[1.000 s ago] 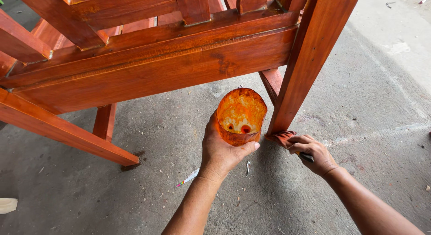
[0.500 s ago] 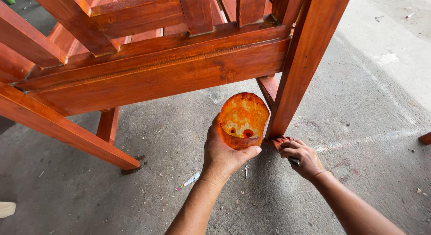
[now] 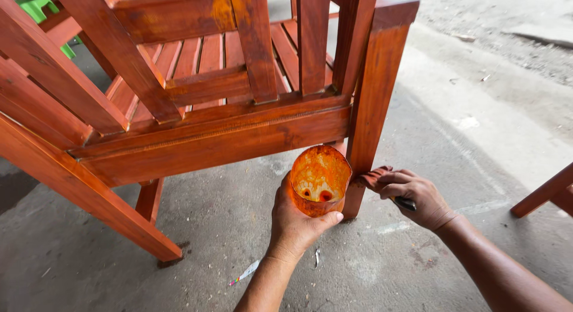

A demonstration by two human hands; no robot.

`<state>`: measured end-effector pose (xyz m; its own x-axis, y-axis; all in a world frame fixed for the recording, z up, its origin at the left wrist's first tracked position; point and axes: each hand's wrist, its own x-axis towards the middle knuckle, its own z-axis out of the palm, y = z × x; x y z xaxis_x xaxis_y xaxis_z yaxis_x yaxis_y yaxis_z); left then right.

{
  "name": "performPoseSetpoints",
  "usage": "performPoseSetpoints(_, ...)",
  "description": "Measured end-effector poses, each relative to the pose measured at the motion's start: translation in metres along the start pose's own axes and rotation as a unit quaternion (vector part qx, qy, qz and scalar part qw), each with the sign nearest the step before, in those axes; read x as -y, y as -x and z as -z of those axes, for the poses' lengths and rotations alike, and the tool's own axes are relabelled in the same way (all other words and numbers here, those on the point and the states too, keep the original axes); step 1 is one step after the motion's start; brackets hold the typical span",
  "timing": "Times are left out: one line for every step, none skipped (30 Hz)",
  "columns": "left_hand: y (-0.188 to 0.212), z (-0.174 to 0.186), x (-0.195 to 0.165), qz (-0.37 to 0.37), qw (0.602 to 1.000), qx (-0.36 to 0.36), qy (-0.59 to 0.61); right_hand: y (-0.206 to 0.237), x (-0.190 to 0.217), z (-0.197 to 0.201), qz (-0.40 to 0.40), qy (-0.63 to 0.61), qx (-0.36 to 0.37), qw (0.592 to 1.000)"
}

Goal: The person applies a reddish-orange wood stain to a wooden chair using a brush, holding a cut plastic container of stain in the other hand. They brush the backrest, slats, legs and seat frame of the chair, dipping the brush back into the container as they coat different parts of the chair.

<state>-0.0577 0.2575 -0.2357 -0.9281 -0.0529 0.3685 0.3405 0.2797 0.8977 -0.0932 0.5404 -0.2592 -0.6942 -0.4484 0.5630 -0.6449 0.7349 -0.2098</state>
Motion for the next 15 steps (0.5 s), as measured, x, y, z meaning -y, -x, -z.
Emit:
performPoseSetpoints(0.001, 0.001, -0.006, 0.004, 1.0, 0.002, 0.001, -0.006, 0.001, 0.014, 0.011, -0.002, -0.007, 1.0)
performPoseSetpoints(0.002, 0.001, -0.011, 0.008, 1.0, 0.004, 0.002, -0.012, 0.002, 0.027, 0.022, -0.004, -0.013, 1.0)
performPoseSetpoints(0.003, 0.001, -0.016, 0.014, 1.0, 0.006, 0.003, -0.018, 0.004, 0.04, 0.032, -0.006, -0.018, 0.999)
performPoseSetpoints(0.004, 0.001, -0.021, 0.013, 1.0, 0.006, 0.001, -0.023, 0.006, 0.053, 0.038, 0.005, -0.022, 0.999)
performPoseSetpoints(0.004, 0.002, -0.025, 0.012, 1.0, 0.006, -0.002, -0.029, 0.008, 0.067, 0.044, 0.017, -0.025, 0.999)
performPoseSetpoints(0.003, 0.003, -0.029, 0.011, 1.0, 0.006, -0.005, -0.036, 0.011, 0.079, 0.05, 0.029, -0.029, 0.998)
performPoseSetpoints(0.004, 0.003, -0.033, 0.022, 1.0, 0.012, -0.008, -0.042, 0.015, 0.09, 0.056, 0.029, -0.045, 0.997)
performPoseSetpoints(0.004, 0.003, -0.036, 0.033, 0.999, 0.017, -0.012, -0.048, 0.019, 0.101, 0.062, 0.028, -0.06, 0.996)
performPoseSetpoints(0.004, 0.003, -0.039, 0.044, 0.999, 0.022, -0.016, -0.054, 0.023, 0.112, 0.068, 0.027, -0.076, 0.994)
performPoseSetpoints(0.003, 0.004, -0.04, 0.048, 0.998, 0.028, -0.02, -0.061, 0.027, 0.123, 0.069, 0.039, -0.089, 0.993)
performPoseSetpoints(0.003, 0.004, -0.042, 0.053, 0.998, 0.036, -0.024, -0.068, 0.03, 0.133, 0.069, 0.05, -0.101, 0.991)
performPoseSetpoints(0.003, 0.005, -0.043, 0.058, 0.997, 0.043, -0.03, -0.074, 0.034, 0.144, 0.068, 0.06, -0.113, 0.989)
performPoseSetpoints(0.003, 0.005, -0.044, 0.049, 0.998, 0.036, -0.025, -0.079, 0.039, 0.153, 0.068, 0.07, -0.126, 0.987)
performPoseSetpoints(0.003, 0.006, -0.044, 0.04, 0.999, 0.029, -0.019, -0.083, 0.043, 0.162, 0.068, 0.079, -0.138, 0.985)
performPoseSetpoints(0.004, 0.006, -0.045, 0.032, 0.999, 0.023, -0.014, -0.086, 0.048, 0.169, 0.067, 0.089, -0.15, 0.982)
